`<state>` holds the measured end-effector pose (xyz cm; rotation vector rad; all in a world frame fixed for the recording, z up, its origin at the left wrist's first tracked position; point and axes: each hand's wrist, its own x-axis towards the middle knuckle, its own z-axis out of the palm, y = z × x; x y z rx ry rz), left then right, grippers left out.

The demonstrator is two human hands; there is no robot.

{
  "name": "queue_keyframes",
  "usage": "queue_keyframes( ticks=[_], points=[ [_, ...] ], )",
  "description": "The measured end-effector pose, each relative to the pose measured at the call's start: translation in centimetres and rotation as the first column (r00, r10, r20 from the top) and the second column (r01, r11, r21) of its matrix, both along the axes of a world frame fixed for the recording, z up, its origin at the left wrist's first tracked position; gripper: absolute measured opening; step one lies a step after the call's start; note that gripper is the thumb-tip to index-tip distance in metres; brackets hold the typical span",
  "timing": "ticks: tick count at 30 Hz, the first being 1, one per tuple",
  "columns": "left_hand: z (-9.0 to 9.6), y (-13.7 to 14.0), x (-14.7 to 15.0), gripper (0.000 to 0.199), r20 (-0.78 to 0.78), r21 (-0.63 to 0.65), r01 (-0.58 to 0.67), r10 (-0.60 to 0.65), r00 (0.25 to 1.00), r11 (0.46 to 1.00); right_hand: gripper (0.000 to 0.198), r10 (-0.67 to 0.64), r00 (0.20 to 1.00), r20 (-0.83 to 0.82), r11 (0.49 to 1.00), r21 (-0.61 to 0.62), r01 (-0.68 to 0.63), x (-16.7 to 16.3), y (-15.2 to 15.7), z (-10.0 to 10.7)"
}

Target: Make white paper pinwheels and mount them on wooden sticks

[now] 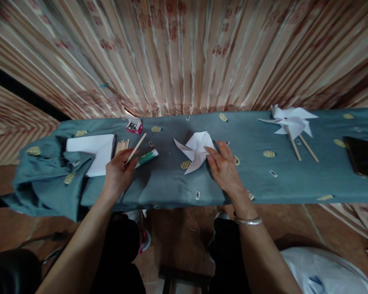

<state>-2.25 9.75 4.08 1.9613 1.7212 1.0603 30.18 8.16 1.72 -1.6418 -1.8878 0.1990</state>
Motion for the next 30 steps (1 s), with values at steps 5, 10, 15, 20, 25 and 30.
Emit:
queue_keyframes(
  ticks=[5, 10, 15, 20, 25, 30],
  points=[
    [0.1, -0.5, 1.6, 0.026, 0.092, -0.022, 0.055, -0.052, 0.994, 0.998, 0.037, 0.06, 0.998, 0.035, 0.998, -0.03, -0.059, -1.5, -0.5, -0.5],
    [-0.4, -0.8, 3.1, 0.026, 0.258, -0.071, 0.09, -0.069, 0.964, 0.993, 0.049, 0.086, 0.995, 0.057, 0.996, 0.0, -0.086, -2.1, -1.1, -0.5],
    [-0.7, -1.1, 4.8, 0.024, 0.51, -0.266, 0.131, 0.024, 0.86, 0.955, 0.056, 0.059, 0.984, 0.168, 0.997, 0.047, -0.068, -2.2, -0.8, -0.7],
    [-0.4, -1.9, 7.1, 0.024, 0.823, -0.459, 0.333, 0.252, 0.509, 0.824, 0.04, 0.07, 0.98, 0.187, 0.983, 0.155, -0.099, -2.8, -0.3, -0.9],
    [-0.3, -2.9, 9.0, 0.019, 0.837, -0.543, 0.467, 0.494, 0.235, 0.698, 0.032, 0.104, 0.981, 0.166, 0.962, 0.231, -0.142, -3.7, -1.9, -0.2],
    [-0.2, -3.4, 9.8, 0.022, 0.839, -0.49, 0.596, 0.529, 0.127, 0.635, 0.035, 0.222, 0.957, 0.188, 0.941, 0.218, -0.261, -5.3, -4.9, 0.8]
  ],
)
